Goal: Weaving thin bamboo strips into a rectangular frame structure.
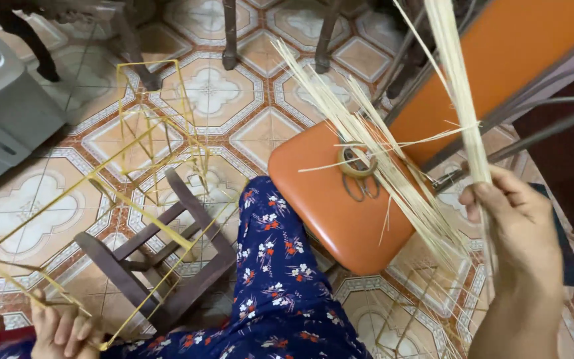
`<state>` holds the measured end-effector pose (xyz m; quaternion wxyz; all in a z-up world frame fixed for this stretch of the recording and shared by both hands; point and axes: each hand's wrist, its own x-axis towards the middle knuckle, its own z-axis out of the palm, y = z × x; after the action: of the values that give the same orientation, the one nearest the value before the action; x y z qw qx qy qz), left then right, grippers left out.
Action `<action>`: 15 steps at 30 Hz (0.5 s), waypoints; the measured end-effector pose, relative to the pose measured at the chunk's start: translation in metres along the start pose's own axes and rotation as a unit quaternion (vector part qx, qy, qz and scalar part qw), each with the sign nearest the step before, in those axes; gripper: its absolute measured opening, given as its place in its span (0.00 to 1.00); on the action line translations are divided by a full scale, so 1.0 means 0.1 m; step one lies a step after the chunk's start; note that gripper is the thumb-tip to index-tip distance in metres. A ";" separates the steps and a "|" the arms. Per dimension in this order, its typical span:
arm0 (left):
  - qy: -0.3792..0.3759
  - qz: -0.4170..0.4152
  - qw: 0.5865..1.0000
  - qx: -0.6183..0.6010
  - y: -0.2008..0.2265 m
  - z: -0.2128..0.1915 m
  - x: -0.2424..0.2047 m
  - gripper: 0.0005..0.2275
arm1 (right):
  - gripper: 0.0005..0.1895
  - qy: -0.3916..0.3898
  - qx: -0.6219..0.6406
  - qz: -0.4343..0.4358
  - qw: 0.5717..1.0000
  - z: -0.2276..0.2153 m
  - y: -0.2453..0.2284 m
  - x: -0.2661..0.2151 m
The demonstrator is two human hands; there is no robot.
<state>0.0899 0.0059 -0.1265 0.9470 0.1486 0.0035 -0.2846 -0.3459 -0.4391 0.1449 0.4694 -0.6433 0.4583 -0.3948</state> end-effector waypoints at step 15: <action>-0.187 -0.121 0.965 0.141 1.49 -1.69 1.45 0.18 | 0.19 -0.022 -0.069 0.018 0.997 0.41 1.67 0.33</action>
<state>0.3050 0.0938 -0.2594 0.8587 0.2237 -0.1957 -0.4175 -0.3354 -0.4842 -0.0236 0.4409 -0.6744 0.4857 -0.3390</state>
